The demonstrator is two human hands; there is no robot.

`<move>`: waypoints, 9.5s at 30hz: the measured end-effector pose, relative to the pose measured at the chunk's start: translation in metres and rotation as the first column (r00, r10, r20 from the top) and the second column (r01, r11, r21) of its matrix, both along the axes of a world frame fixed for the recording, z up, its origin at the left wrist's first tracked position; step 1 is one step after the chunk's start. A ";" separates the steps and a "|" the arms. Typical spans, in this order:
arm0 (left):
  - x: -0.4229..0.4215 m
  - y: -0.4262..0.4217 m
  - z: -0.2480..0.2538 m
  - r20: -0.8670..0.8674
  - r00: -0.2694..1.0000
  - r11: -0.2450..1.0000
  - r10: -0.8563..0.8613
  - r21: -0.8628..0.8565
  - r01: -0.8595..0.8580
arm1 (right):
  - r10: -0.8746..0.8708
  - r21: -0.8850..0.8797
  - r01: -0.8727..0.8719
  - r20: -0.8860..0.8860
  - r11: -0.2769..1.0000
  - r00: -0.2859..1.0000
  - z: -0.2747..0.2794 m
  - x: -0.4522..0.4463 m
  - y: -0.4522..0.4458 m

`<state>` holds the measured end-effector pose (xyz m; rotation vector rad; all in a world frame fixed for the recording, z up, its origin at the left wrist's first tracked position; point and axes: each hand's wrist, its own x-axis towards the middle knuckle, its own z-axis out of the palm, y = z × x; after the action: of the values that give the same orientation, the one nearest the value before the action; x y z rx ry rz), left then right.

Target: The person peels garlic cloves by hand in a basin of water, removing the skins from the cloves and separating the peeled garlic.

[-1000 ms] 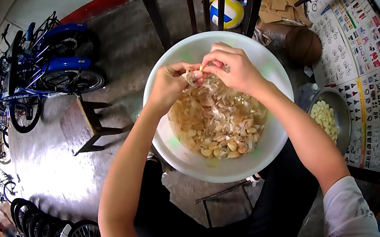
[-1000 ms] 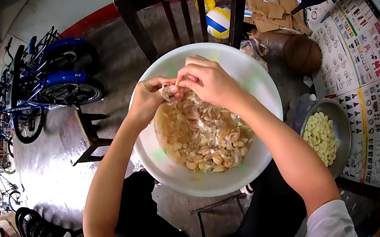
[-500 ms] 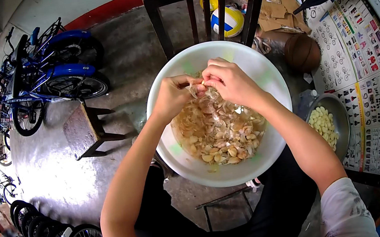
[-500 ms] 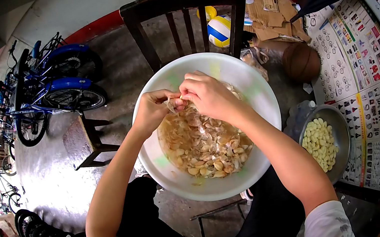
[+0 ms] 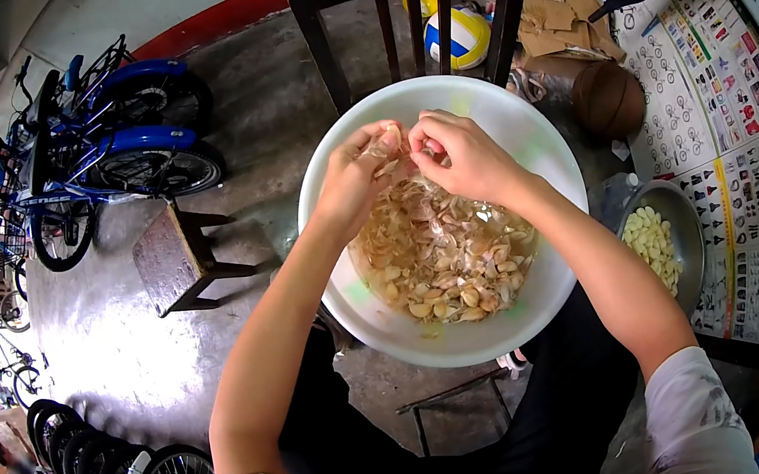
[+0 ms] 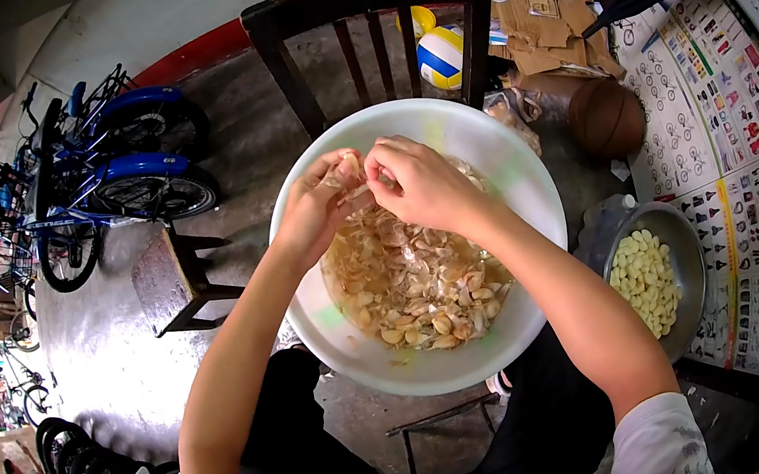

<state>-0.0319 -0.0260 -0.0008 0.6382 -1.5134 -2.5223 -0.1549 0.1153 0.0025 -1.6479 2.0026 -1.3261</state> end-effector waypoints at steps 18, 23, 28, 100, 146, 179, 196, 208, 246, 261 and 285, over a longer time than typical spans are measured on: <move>0.000 0.001 -0.008 -0.007 0.999 0.929 0.035 -0.368 -0.035 | -0.184 -0.023 0.192 0.210 0.981 0.960 -0.008 0.000 0.000; -0.001 -0.001 -0.021 -0.142 0.990 0.859 -0.002 -0.507 -0.071 | -0.172 -0.009 0.179 0.239 0.984 0.956 -0.005 0.004 0.001; 0.004 0.005 -0.008 -0.113 0.993 0.638 0.020 -0.764 -0.099 | -0.139 -0.032 0.149 0.207 0.988 0.968 -0.009 0.007 -0.002; 0.005 -0.004 0.001 -0.318 0.920 -0.161 -0.228 -0.920 -0.358 | -0.248 0.203 0.142 0.782 0.969 0.572 -0.001 0.024 -0.013; 0.011 0.000 -0.007 -0.058 0.995 0.985 0.082 -0.145 -0.089 | -0.165 -0.142 0.192 0.181 0.971 0.970 0.003 0.006 0.006; 0.009 0.000 0.006 0.032 0.980 0.979 0.197 -0.056 -0.195 | -0.036 0.315 -0.003 0.119 0.949 0.992 -0.006 -0.005 0.015; 0.014 -0.002 -0.008 0.104 0.989 0.733 0.102 -0.681 -0.004 | -0.137 0.307 -0.281 0.858 0.909 0.496 -0.026 -0.019 0.003; 0.013 0.012 0.007 0.009 0.995 0.491 0.098 -0.870 -0.041 | -0.087 0.132 -0.133 0.950 0.982 0.301 -0.006 0.001 0.001; 0.015 0.001 -0.001 -0.110 0.990 0.360 0.087 -0.923 -0.134 | 0.001 0.116 -0.146 0.780 0.983 0.625 -0.026 -0.004 -0.011; 0.013 0.011 -0.003 -0.093 0.970 0.971 0.226 -0.062 -0.232 | 0.120 -0.129 0.037 0.974 0.991 0.190 -0.024 0.006 -0.007; 0.015 0.011 0.012 -0.300 0.953 0.199 -0.050 -0.938 -0.285 | -0.167 -0.275 0.240 0.263 0.931 0.950 0.011 0.028 0.005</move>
<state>-0.0168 -0.0149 0.0109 0.1252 -2.3269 -0.9117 -0.1271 0.1202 0.0137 -1.3352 1.9444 -1.8917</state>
